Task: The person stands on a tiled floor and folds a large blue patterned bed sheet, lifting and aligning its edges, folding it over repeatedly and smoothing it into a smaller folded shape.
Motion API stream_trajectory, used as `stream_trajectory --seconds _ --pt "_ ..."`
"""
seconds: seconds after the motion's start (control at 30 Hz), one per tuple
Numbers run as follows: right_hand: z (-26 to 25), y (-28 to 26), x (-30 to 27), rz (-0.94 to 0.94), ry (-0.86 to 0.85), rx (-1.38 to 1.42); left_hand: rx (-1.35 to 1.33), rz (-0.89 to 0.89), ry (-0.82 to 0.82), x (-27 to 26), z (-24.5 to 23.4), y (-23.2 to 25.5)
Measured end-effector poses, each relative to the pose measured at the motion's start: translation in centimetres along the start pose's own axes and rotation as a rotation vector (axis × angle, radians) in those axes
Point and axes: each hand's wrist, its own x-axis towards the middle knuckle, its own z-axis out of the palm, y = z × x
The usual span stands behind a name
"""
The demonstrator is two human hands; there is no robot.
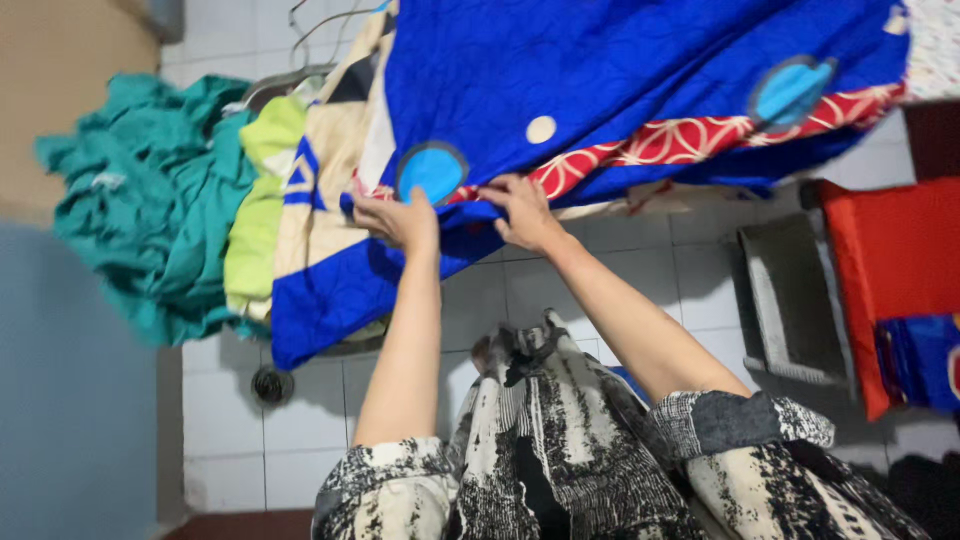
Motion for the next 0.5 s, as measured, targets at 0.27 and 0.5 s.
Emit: stream_trajectory --seconds 0.27,0.5 --pt "-9.9 17.1 -7.5 0.385 0.247 0.197 -0.212 0.435 -0.383 -10.2 8.1 15.3" --pt "-25.3 35.0 -16.7 0.76 0.509 0.318 -0.235 0.464 -0.663 -22.3 16.7 26.5"
